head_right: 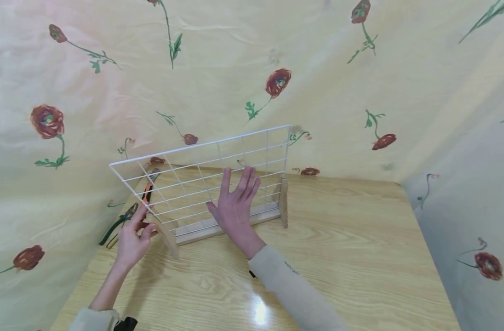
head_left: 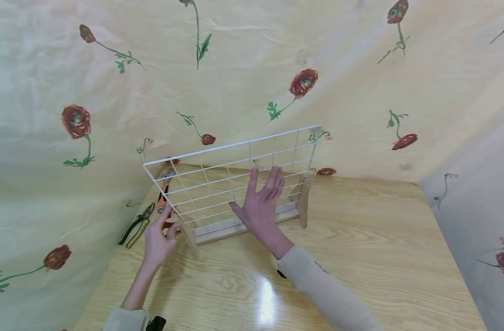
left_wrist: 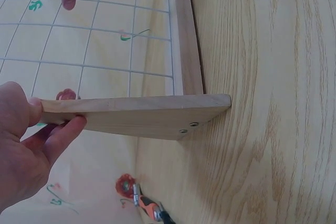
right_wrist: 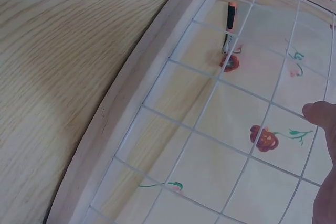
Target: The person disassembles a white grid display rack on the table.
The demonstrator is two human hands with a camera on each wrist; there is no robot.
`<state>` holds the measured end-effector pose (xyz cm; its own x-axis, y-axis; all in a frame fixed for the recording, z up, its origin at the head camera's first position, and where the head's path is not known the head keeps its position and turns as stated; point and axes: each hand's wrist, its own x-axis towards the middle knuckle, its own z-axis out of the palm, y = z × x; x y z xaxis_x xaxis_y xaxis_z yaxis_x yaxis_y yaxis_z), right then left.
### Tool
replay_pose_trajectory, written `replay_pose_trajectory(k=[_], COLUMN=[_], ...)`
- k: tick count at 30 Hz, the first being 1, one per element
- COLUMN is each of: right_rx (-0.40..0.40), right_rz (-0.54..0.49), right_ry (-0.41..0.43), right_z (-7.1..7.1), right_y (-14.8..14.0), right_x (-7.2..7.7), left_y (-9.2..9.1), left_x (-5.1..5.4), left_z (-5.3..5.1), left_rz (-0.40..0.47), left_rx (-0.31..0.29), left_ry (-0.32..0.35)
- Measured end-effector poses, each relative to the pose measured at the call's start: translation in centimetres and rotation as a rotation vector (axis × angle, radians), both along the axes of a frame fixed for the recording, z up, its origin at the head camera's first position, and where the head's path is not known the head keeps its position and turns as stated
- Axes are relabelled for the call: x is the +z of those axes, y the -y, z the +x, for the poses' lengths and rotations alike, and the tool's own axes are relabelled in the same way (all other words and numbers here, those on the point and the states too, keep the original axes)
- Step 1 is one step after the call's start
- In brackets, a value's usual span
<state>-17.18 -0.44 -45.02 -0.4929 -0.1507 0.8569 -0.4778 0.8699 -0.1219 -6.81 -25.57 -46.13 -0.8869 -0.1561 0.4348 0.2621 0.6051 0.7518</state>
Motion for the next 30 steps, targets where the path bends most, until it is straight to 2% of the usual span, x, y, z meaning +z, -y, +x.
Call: replay_pose_trajectory(k=[6,14,23,30], right_rx=[0.003,0.029,0.059,0.078], right_rz=[-0.013,-0.072,-0.091,-0.124], right_ry=[0.075,0.061,0.073,0.051], right_z=[0.0,-0.3,-0.1,-0.4], right_y=[0.2,0.3,0.5,0.4], right_x=[0.1,0.1,0.1,1.1], left_y=[0.0,-0.1,-0.3,-0.2], left_x=[0.1,0.0,-0.1,-0.2], left_z=[0.0,0.1,0.4,0.0], left_rz=[0.003,-0.003,0.001,-0.023], left_rx=[-0.018,-0.018,0.021,0.020], left_ry=[-0.017,-0.026,0.006,-0.044])
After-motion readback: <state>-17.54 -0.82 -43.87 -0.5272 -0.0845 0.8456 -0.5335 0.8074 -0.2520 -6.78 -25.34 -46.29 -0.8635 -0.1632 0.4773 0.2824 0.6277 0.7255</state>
